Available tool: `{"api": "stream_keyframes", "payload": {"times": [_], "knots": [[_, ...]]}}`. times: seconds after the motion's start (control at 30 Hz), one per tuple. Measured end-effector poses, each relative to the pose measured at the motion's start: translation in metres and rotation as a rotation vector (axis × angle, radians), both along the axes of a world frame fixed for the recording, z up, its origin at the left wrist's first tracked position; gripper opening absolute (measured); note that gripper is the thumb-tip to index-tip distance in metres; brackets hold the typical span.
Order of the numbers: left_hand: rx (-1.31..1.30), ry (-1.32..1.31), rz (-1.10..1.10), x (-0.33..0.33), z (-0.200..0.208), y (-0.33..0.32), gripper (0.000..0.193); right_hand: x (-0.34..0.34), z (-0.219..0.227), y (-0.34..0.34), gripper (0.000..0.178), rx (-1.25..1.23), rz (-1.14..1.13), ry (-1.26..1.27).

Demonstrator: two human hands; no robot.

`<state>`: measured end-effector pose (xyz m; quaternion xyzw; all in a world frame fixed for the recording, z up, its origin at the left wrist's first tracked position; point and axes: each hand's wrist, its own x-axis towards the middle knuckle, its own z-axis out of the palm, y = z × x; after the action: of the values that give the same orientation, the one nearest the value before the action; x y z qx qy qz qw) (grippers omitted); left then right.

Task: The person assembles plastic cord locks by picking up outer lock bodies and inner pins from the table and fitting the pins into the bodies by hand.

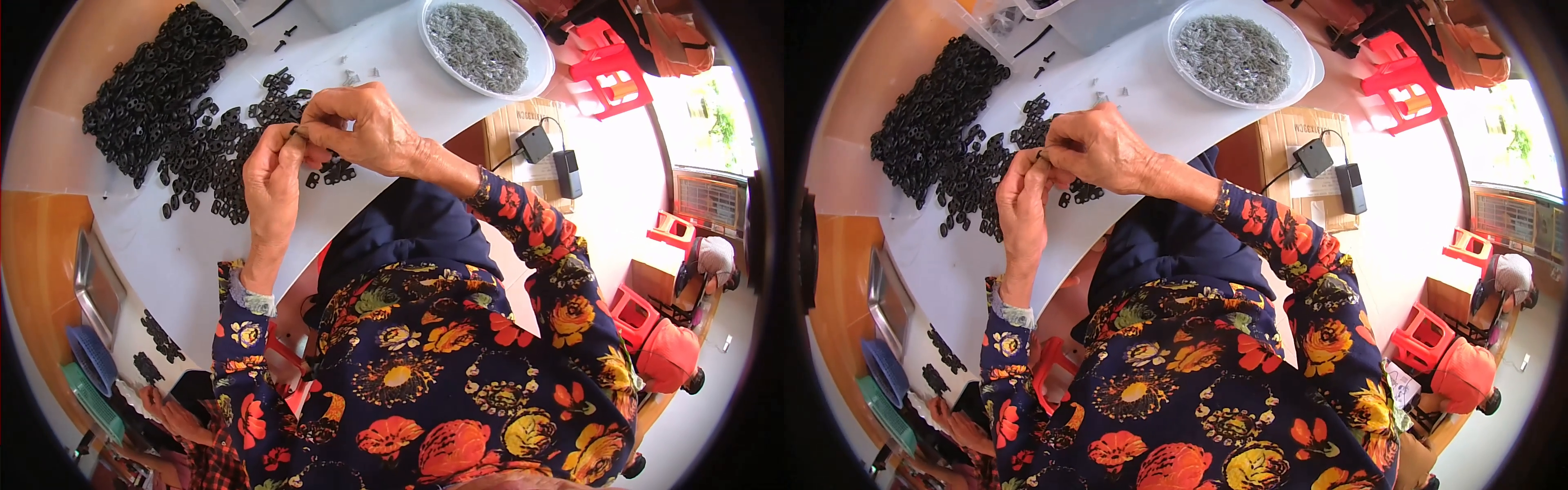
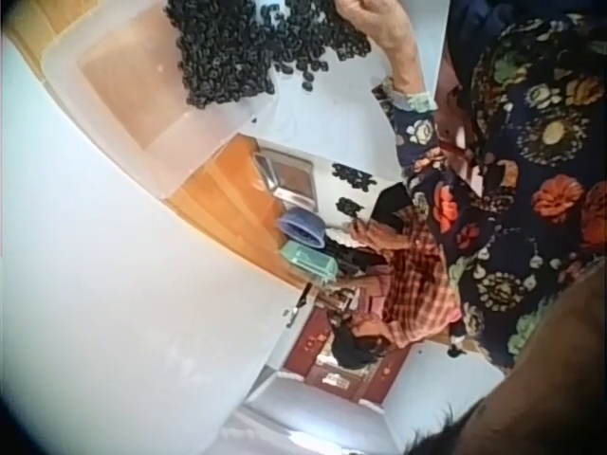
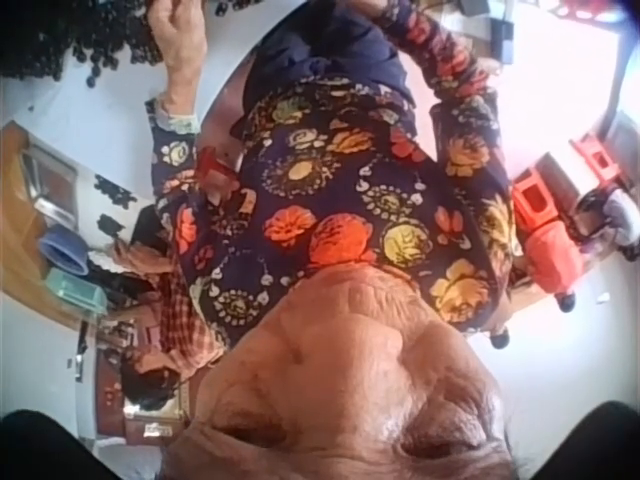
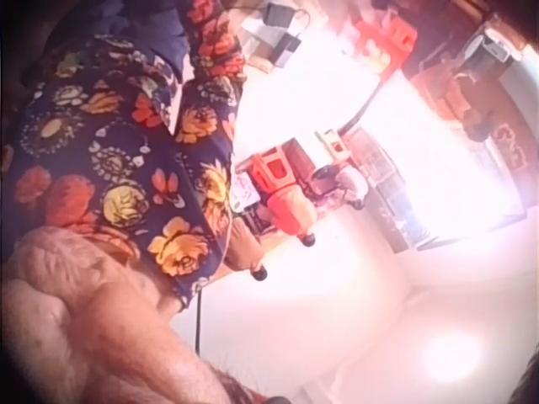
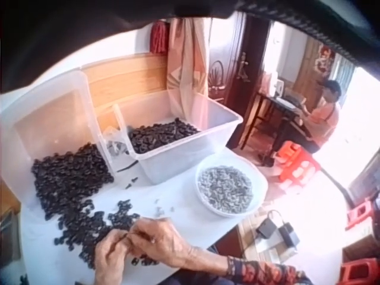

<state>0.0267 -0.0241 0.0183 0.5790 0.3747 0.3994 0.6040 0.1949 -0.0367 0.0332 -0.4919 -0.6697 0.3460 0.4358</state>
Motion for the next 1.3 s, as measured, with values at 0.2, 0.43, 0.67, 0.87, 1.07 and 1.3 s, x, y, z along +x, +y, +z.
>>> {"api": "stream_keyframes", "payload": {"times": [0.2, 0.43, 0.67, 0.87, 1.07, 1.3], "knots": [[-0.072, -0.008, 0.02, -0.007, -0.007, 0.003, 0.016, 0.036, 0.015, 0.025, 0.009, 0.264, -0.087, -0.385], [-0.066, 0.046, -0.006, -0.007, -0.009, 0.002, 0.016, 0.08, 0.019, 0.052, 0.01, 0.146, 0.017, -0.854], [-0.081, 0.035, 0.019, -0.003, -0.002, -0.003, 0.013, 0.074, 0.017, 0.061, 0.01, 0.018, 0.046, -0.843], [-0.103, 0.031, 0.026, -0.003, 0.0, -0.003, 0.012, 0.079, 0.03, 0.061, 0.011, 0.057, 0.108, -0.818], [-0.084, 0.068, 0.009, -0.002, 0.003, -0.004, 0.012, 0.07, 0.022, 0.045, 0.01, 0.019, 0.135, -0.823], [-0.03, 0.094, 0.011, 0.0, 0.001, -0.004, 0.017, 0.061, 0.022, 0.04, 0.01, -0.014, 0.091, -0.96]]}}
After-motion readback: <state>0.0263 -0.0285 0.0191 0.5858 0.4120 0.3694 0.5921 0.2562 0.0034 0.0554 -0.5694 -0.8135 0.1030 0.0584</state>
